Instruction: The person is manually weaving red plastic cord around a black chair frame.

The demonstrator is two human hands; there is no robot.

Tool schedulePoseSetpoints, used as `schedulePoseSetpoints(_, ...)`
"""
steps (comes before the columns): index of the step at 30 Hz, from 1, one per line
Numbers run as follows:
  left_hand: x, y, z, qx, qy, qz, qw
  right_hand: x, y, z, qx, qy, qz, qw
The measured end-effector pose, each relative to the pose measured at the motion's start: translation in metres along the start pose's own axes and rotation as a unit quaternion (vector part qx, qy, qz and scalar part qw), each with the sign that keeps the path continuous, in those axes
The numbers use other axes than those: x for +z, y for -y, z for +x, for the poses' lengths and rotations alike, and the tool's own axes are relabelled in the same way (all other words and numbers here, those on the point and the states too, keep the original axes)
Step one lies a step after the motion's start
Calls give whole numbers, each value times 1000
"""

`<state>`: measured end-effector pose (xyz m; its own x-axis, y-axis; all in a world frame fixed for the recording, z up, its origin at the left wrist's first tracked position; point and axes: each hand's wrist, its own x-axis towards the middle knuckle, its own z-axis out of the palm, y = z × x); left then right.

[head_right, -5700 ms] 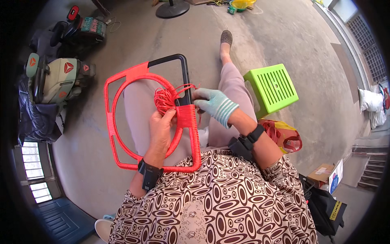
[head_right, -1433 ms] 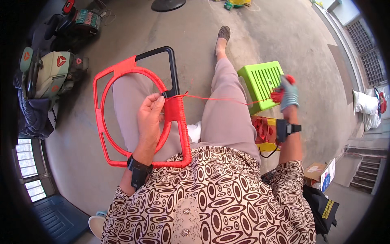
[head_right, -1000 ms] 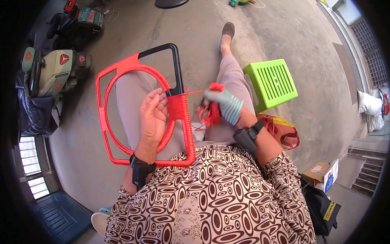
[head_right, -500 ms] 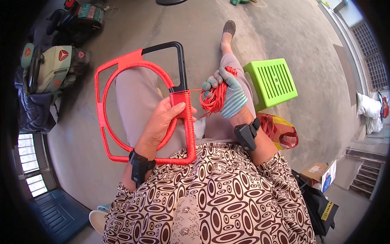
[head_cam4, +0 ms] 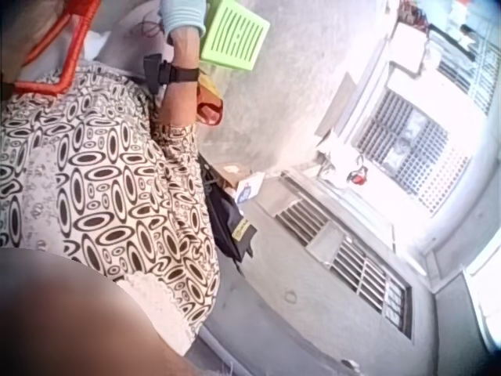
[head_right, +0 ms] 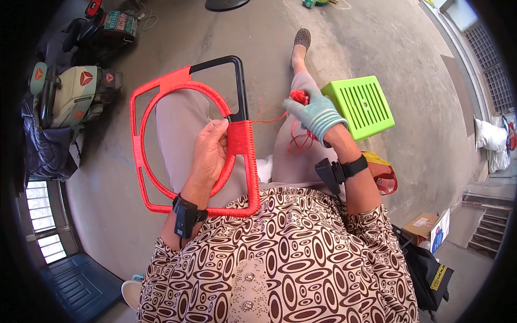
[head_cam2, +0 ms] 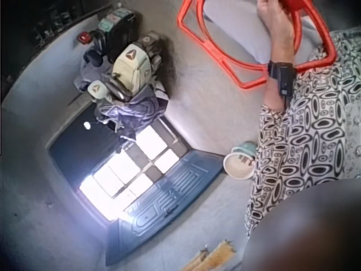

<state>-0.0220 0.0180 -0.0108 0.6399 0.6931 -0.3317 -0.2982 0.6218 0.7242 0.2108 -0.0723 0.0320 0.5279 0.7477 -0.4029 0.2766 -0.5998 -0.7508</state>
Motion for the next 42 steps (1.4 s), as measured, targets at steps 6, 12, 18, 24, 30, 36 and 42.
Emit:
schedulePoseSetpoints(6,15,-4,-5,42,-32,40,998,28,52,-19,-474,-150,-256,829)
schedulePoseSetpoints(12,20,-8,-11,152,-60,93,982,49,66,-17,-651,-224,-201,697)
schedulePoseSetpoints(18,2,4,-4,186,-81,102,974,32,15,-6,-208,41,298,931)
schedulePoseSetpoints(24,6,-5,-11,133,-56,70,987,49,13,4,-150,173,235,945)
schedulePoseSetpoints(30,15,-5,-10,68,-82,83,991,72,0,21,-251,278,170,912)
schedulePoseSetpoints(36,12,-3,-7,32,-54,36,997,75,-6,27,-225,216,85,946)
schedulePoseSetpoints(42,12,-5,-8,25,-42,-2,999,29,-21,15,-193,146,374,895)
